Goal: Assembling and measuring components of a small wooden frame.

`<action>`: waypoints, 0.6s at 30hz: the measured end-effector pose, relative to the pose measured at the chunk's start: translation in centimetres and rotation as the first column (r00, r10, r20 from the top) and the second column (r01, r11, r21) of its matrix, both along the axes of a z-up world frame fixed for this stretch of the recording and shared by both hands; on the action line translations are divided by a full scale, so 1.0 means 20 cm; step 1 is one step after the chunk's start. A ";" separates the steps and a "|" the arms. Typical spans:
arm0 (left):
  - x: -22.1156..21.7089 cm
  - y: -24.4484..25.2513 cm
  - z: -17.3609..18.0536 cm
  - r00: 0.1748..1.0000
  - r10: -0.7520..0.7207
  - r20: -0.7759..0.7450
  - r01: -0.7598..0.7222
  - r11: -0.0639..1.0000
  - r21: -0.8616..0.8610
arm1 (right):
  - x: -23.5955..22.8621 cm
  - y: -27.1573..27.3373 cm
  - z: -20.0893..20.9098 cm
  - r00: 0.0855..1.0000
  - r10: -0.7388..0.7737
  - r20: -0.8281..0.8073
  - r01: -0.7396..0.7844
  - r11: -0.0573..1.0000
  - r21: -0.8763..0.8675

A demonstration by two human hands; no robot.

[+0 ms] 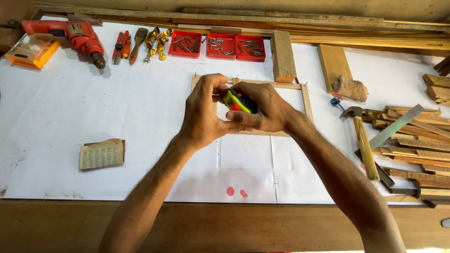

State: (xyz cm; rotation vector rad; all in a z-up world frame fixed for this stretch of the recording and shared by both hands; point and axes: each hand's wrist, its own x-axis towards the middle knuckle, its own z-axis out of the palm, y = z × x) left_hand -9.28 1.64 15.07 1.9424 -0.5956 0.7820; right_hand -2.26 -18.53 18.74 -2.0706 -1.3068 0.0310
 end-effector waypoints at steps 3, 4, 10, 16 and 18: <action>0.03 -0.01 0.03 0.961 -0.137 -0.240 0.139 0.990 -0.012 | -0.02 -0.05 0.05 0.996 0.070 -0.047 -0.067 0.997 0.049; 0.05 0.00 0.00 0.960 -0.136 -0.243 0.136 0.991 -0.015 | -0.01 -0.07 0.05 0.996 0.072 -0.051 -0.069 0.997 0.046; 0.16 0.14 -0.21 0.617 -0.423 -0.664 0.319 0.905 -0.280 | 0.03 -0.20 -0.11 0.970 -0.146 -0.195 0.058 0.917 -0.395; 0.26 0.20 -0.45 0.673 -0.036 -0.739 0.232 0.959 0.164 | 0.08 -0.28 -0.34 0.851 -0.382 -0.360 0.116 0.806 -0.581; 0.28 0.18 -0.50 0.660 0.035 -0.750 0.243 0.935 0.257 | 0.12 -0.32 -0.46 0.824 -0.415 -0.386 0.110 0.786 -0.609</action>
